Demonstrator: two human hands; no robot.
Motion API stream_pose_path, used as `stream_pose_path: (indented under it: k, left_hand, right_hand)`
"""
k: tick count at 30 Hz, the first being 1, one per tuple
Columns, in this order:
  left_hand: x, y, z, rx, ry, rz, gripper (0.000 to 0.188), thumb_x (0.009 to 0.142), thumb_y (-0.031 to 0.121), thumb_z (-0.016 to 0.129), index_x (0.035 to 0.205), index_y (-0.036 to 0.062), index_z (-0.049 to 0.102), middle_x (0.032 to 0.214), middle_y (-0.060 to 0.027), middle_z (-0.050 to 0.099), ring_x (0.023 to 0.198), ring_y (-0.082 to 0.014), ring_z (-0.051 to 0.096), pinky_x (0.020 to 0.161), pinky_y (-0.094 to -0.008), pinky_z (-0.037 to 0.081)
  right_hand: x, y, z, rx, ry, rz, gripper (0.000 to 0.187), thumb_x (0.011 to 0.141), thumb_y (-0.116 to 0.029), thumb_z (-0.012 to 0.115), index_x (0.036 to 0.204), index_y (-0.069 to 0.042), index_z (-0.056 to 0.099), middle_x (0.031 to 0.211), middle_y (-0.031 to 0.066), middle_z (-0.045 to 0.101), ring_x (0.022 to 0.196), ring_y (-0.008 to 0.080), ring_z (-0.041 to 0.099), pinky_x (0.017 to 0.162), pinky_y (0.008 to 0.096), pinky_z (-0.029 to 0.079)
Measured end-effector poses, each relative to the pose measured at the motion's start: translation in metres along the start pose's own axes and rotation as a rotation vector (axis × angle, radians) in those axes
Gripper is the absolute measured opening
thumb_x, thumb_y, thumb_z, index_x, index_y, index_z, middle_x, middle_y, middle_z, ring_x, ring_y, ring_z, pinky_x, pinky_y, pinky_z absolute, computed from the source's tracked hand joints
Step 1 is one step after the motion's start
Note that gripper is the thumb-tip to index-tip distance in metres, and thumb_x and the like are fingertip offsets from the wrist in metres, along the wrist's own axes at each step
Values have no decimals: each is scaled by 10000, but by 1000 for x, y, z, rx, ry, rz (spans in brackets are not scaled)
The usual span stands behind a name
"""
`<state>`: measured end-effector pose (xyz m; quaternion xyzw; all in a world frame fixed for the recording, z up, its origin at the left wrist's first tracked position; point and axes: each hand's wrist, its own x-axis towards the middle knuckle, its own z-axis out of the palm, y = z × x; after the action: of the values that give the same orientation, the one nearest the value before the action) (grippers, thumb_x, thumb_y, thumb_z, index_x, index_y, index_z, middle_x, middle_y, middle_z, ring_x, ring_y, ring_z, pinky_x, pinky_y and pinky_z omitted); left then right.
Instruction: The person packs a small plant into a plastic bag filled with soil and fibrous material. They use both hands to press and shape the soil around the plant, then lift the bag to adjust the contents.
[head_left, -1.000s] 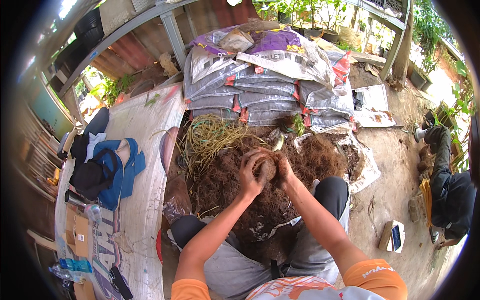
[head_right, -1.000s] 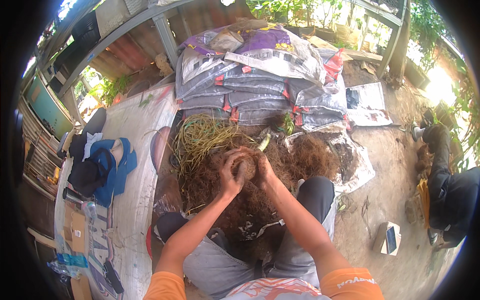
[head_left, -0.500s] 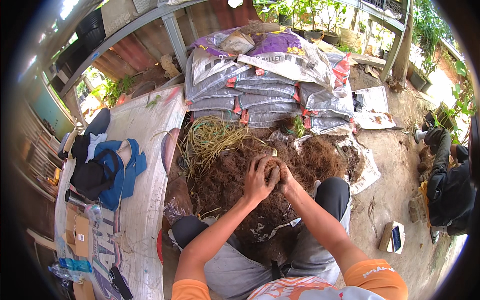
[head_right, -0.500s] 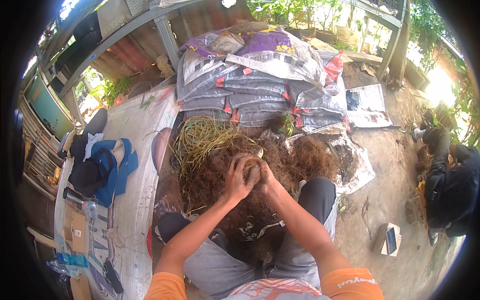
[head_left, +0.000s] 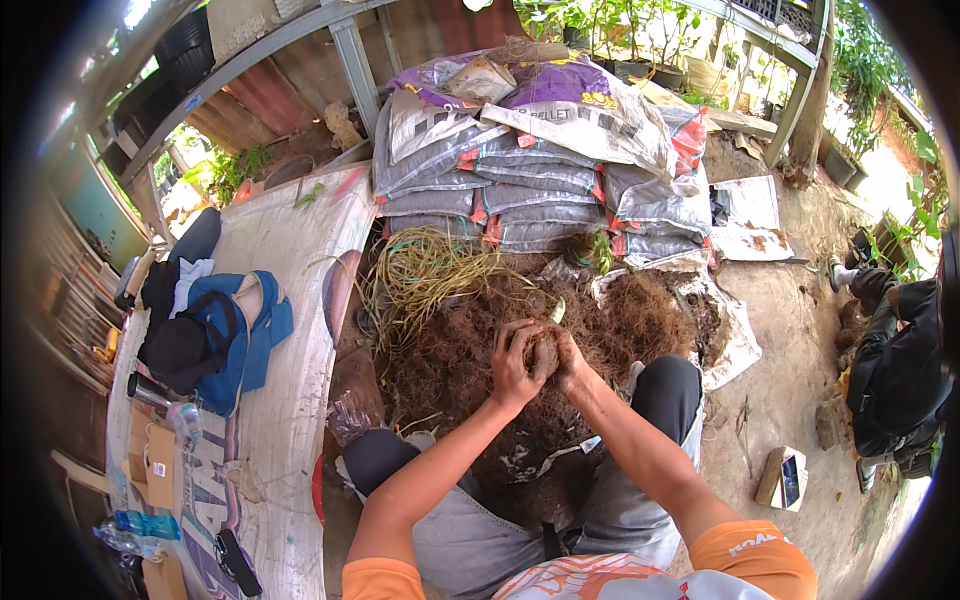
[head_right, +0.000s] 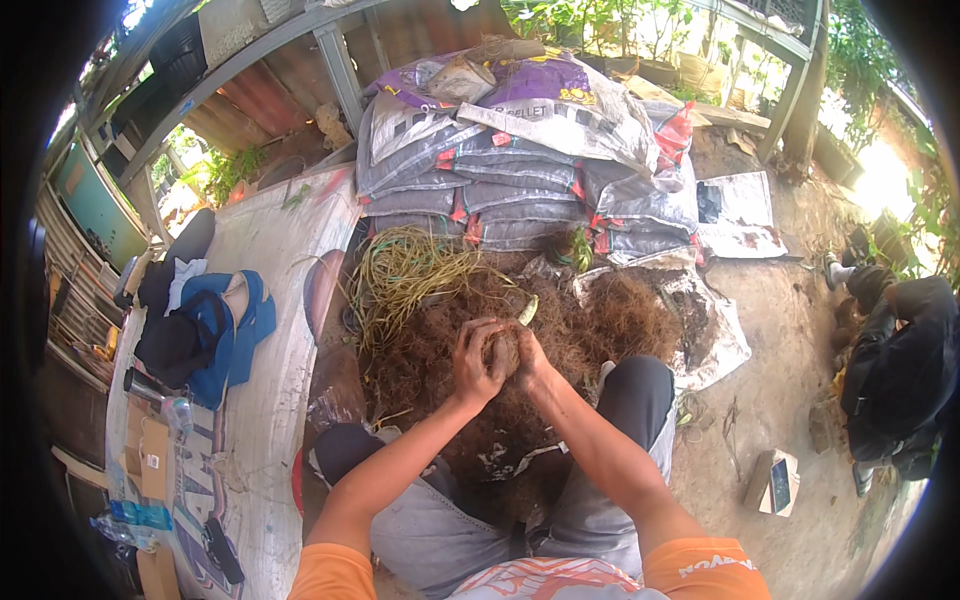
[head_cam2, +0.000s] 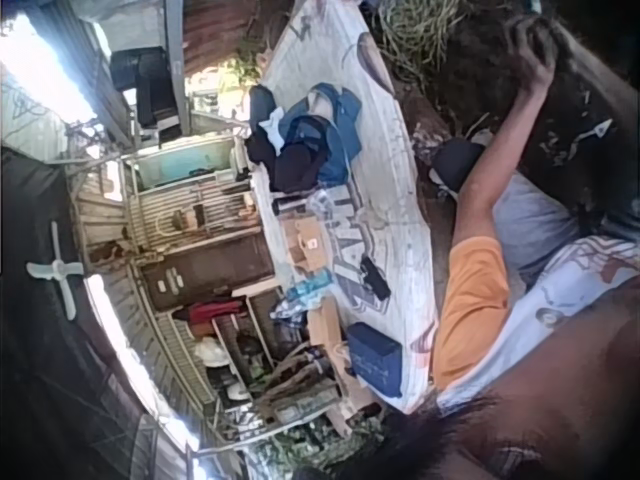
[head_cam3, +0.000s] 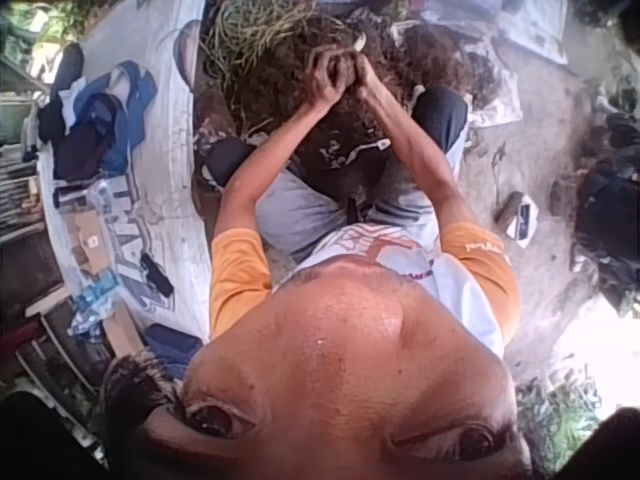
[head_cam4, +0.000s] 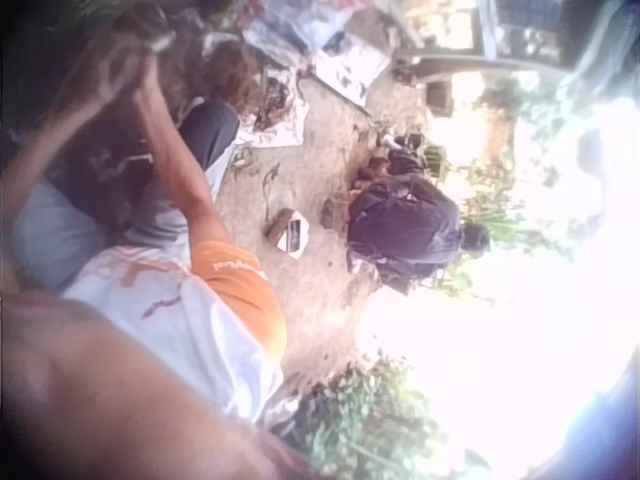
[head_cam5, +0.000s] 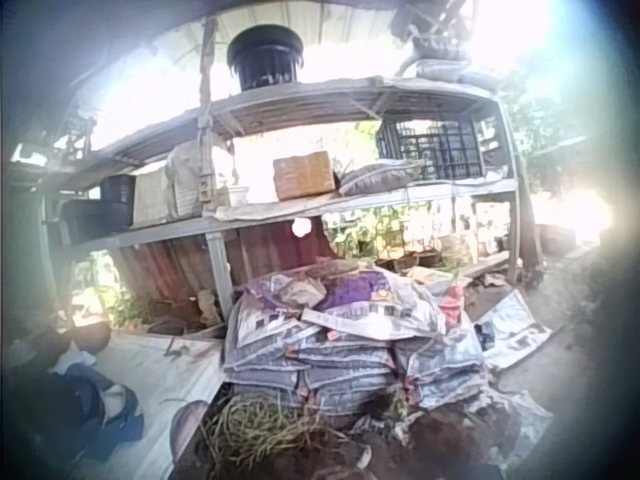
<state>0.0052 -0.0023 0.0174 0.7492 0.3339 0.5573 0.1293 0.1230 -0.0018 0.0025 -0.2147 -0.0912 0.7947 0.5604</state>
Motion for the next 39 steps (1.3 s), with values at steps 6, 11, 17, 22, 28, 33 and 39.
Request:
stream_pose_path:
  k: [6,11,17,22,28,33,39]
  left_hand:
    - [-11,-4,7,-47,-15,-15,199,837,112,564,1010,15,578,1016,-180,568,956,-355,552,839,-453,451]
    - [5,-2,1,-50,-31,-18,233,854,160,550,1045,31,582,1050,-174,572,1007,-357,545,898,-441,444]
    - [28,27,-22,-30,-180,201,277,840,185,556,1074,40,589,1133,-171,550,1051,-362,534,927,-459,440]
    - [5,-4,-8,65,-131,238,248,819,181,572,1034,66,618,1030,-142,588,980,-345,559,878,-455,479]
    - [-3,-10,2,38,-102,231,213,784,151,578,973,67,631,945,-147,585,876,-342,557,816,-455,497]
    - [-12,-16,4,71,-108,192,193,777,145,574,944,65,624,907,-149,571,830,-339,549,728,-454,475]
    - [-12,-10,3,114,-108,201,192,791,158,564,954,74,621,915,-145,563,814,-340,543,721,-455,465]
  right_hand:
    - [18,2,-44,14,9,99,198,933,-283,474,1020,-125,554,1011,48,593,925,201,604,826,397,537]
    - [3,-3,-7,129,21,90,230,931,-265,476,1075,-109,565,1045,70,610,946,216,606,866,384,521]
    - [-1,-6,-6,165,-158,66,287,924,-284,497,1147,-110,544,1102,67,578,959,200,593,833,379,528]
    - [-17,2,27,22,47,15,264,898,-379,504,994,-141,567,970,28,580,869,186,581,783,402,509]
    - [4,4,-12,-24,50,-1,294,897,-416,482,928,-140,579,922,34,596,824,197,592,749,424,511]
    - [-13,5,20,26,271,83,280,905,-405,491,894,-143,587,872,33,608,807,201,592,703,409,521]
    - [0,9,-7,38,239,75,315,882,-453,497,880,-153,591,930,56,598,833,219,582,735,418,517]
